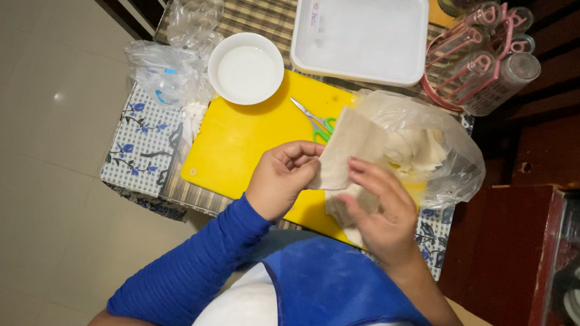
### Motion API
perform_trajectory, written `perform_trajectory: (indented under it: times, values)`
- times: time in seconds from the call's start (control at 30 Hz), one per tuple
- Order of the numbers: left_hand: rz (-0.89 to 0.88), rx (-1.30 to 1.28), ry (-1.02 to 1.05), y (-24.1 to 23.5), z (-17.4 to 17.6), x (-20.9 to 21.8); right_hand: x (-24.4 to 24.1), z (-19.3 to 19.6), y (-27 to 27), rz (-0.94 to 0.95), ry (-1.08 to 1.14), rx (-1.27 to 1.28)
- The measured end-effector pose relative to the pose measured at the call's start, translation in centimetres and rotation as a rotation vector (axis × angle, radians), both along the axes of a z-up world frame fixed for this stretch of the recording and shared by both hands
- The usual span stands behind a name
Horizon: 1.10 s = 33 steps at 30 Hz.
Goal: The person separates thin square food wrappers by hand on a yellow cutting board, placing them into a plastic bag and forming a stack.
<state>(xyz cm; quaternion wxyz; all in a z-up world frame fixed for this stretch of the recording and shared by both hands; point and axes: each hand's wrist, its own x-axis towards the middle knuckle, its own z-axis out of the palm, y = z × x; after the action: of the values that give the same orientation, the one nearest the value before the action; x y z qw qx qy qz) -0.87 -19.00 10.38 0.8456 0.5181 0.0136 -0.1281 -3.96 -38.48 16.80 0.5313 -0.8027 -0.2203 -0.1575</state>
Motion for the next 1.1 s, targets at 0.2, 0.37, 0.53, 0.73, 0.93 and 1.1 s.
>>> perform_trajectory:
  times: [0.2,0.37,0.53,0.73,0.93,1.1]
  values:
    - [0.035,0.116,-0.073,1.6,-0.9,0.3,2.2,-1.8,-2.7,-0.172,0.072,0.205]
    - [0.012,0.100,-0.093,2.5,0.1,1.0,2.1,-2.9,-6.1,0.251,0.731,0.561]
    - [0.371,0.778,-0.647,1.5,2.5,0.5,1.1,-3.7,-3.8,-0.084,0.638,0.439]
    - [-0.044,0.336,-0.355,-0.8,5.1,-2.0,0.1,-2.6,-0.4,-0.063,0.360,0.392]
    - [-0.043,0.224,-0.375,-1.0,5.6,-2.3,-0.2,-1.5,-0.4,-0.018,0.326,0.360]
    - [-0.047,0.124,-0.340,-1.4,4.7,-2.7,-0.3,-1.0,-0.8,-0.002,0.260,0.231]
